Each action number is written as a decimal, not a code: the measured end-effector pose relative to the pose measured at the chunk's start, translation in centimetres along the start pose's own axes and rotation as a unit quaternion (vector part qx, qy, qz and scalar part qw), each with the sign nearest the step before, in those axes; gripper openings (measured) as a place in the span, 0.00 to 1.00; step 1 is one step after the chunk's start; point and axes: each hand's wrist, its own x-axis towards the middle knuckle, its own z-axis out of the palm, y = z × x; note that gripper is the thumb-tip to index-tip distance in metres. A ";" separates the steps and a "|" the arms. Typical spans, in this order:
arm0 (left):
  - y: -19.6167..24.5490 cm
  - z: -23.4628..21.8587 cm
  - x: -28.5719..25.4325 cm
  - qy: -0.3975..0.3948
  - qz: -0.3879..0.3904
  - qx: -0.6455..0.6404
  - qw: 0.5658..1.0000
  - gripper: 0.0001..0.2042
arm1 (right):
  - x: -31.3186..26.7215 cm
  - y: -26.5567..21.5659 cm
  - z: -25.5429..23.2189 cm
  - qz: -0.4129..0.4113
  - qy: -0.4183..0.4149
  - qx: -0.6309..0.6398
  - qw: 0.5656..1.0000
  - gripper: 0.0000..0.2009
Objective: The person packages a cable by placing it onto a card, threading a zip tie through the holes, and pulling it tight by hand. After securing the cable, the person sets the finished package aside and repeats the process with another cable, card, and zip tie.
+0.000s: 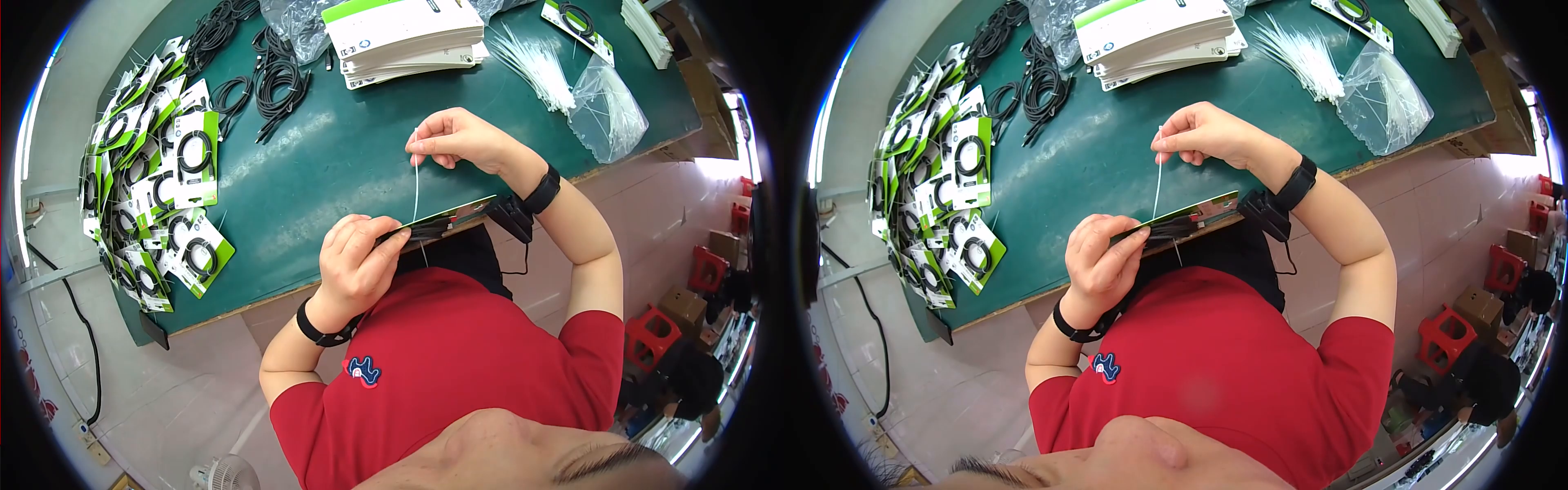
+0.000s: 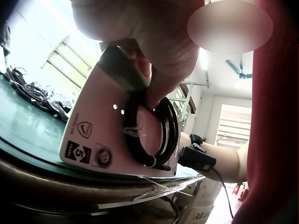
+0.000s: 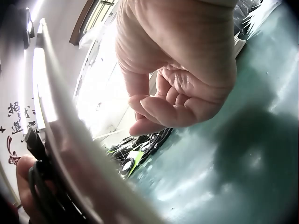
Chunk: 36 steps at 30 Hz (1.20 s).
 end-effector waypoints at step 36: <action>0.3 -0.1 -0.5 -0.001 0.024 0.006 1.000 0.12 | -1.2 0.2 1.9 0.051 -0.106 -0.007 0.993 0.09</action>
